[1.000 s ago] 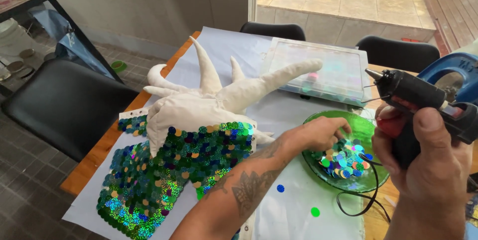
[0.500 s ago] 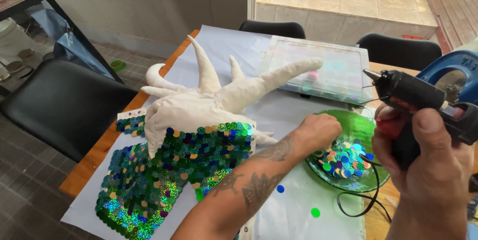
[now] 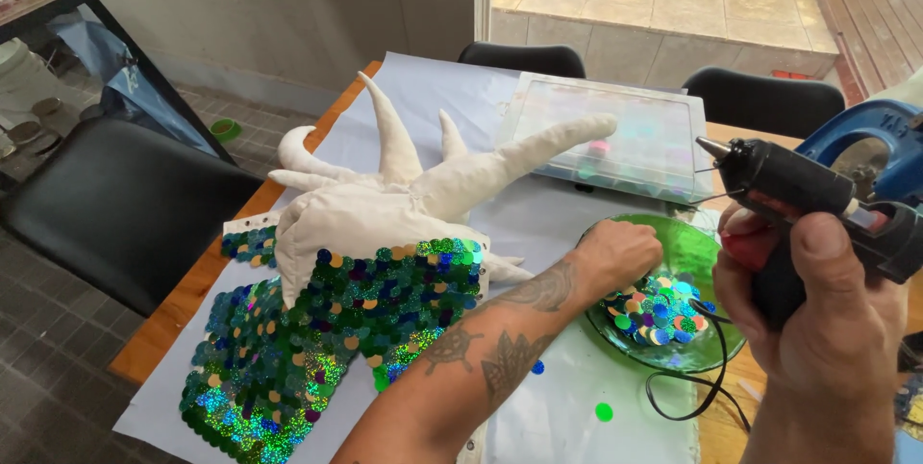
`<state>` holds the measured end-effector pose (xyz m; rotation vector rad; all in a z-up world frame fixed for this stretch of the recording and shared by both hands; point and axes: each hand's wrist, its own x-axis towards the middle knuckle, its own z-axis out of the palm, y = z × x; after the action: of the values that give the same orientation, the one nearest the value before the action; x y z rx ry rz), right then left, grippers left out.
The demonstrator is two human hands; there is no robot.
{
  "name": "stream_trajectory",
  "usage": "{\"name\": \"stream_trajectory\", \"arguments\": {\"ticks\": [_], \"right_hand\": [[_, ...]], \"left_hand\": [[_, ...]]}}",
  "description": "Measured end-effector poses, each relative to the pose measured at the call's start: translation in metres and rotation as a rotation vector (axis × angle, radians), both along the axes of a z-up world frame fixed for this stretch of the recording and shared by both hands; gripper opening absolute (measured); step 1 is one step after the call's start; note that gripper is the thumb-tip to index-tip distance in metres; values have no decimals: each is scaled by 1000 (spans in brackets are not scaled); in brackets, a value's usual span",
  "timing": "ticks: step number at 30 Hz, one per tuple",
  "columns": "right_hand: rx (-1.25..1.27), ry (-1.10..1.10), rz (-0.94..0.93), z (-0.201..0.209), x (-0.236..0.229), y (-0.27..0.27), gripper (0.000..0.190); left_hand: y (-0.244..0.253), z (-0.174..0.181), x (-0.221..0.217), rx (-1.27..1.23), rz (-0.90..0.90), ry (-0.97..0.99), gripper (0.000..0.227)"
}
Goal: Decorating a white fabric-covered costume piece by gluing green and blue sequins using a hot glue gun
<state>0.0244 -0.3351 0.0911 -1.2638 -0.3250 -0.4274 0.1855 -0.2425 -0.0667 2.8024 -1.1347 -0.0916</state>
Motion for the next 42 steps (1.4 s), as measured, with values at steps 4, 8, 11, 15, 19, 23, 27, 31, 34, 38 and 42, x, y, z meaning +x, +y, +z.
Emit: {"name": "stream_trajectory", "arguments": {"ticks": [4,8,11,15,19,23,27,31,34,38,42], "right_hand": [[22,13,1,-1,1,-1,49],[33,45,-70,2,-3,4,53],[-7,34,-38,-1,1,-3,50],[10,42,-17,-4,5,-1,51],[-40,181,-42,1,0,19,49],[-96,574,-90,-9,6,39,31],[-264,699,-73,-19,9,70,29],[-485,734,75,-29,7,94,38],[-742,733,126,-29,7,111,40],[-843,755,214,-40,12,128,49],[-774,704,275,-51,12,140,52]], "left_hand": [[1,-2,2,51,-36,-34,19],[8,-2,8,38,-21,29,17],[31,28,-9,-340,163,299,18],[74,80,-80,-852,288,472,18],[120,114,-143,-1192,481,669,37],[166,113,-182,-1406,669,610,32],[205,102,-206,-1569,784,596,27],[234,93,-221,-1619,908,498,21],[248,86,-227,-1592,986,428,19],[260,63,-220,-1639,1012,331,28],[258,64,-222,-1727,995,315,37]]}}
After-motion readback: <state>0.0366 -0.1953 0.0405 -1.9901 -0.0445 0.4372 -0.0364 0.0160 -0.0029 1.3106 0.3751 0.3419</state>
